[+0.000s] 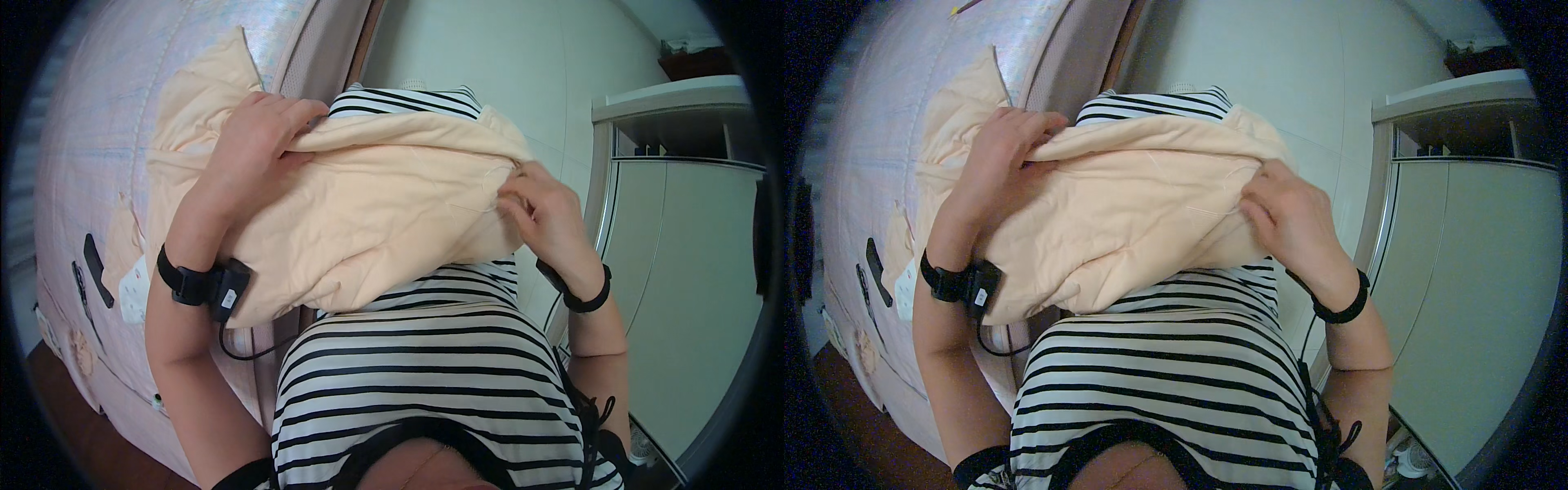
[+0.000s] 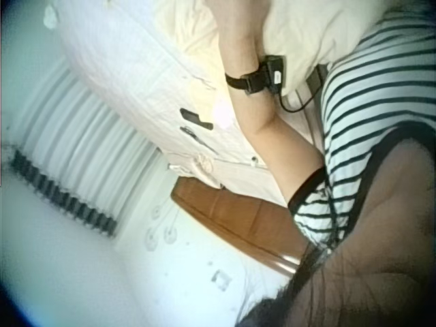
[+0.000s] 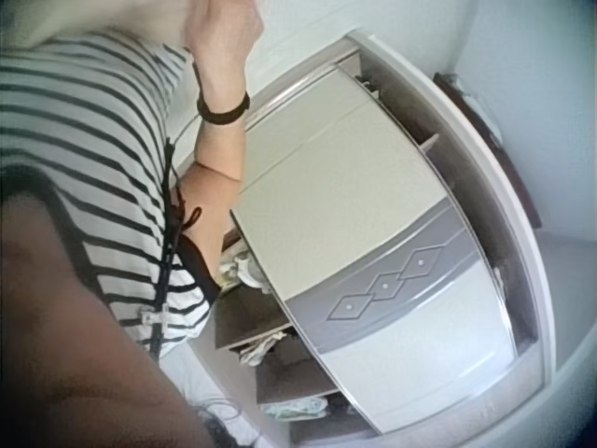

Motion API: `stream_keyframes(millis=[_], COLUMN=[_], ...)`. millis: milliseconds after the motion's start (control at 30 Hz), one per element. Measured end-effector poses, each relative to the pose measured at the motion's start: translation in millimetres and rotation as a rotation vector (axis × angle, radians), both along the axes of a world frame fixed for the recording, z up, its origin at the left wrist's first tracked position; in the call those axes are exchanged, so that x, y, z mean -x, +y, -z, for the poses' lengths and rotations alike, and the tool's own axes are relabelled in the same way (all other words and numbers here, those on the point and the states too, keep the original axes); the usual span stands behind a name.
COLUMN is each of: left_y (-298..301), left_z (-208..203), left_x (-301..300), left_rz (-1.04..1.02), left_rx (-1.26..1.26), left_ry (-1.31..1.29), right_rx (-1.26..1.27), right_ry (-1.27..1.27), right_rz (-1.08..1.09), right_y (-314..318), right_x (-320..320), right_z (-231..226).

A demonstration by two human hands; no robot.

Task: The person adds stuffing to a cushion through an opening, سپس closes the seam using a needle and thread with both hands.

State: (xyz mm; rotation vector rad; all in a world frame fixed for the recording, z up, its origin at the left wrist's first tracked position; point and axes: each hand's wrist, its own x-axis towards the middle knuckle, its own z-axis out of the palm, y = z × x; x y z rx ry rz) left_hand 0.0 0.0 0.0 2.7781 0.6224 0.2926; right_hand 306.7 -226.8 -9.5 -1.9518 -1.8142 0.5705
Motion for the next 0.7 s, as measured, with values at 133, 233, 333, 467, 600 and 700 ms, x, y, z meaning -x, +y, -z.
stream_keyframes(millis=[133,233,333,467,600,700], left_y=[4,-1,-3,3,5,6], left_z=[4,4,1,3,-1,-15], left_x=[1,-1,-4,-5,-7,-17], left_rz=[0.009,0.014,0.004,-0.026,-0.082,-0.129], left_rx=[0.011,0.029,0.059,0.106,0.177,0.260], left_ry=[0.007,-0.021,-0.026,0.001,0.062,0.168], right_rx=[-0.121,-0.088,-0.056,-0.029,0.006,0.011], right_ry=[-0.026,-0.098,-0.110,-0.055,0.121,0.122], right_rz=[-0.060,-0.155,-0.145,-0.128,-0.085,-0.117], right_y=[4,5,7,8,9,9], right_x=[13,20,21,15,4,5], right_z=[-1,19,36,34,36,34])
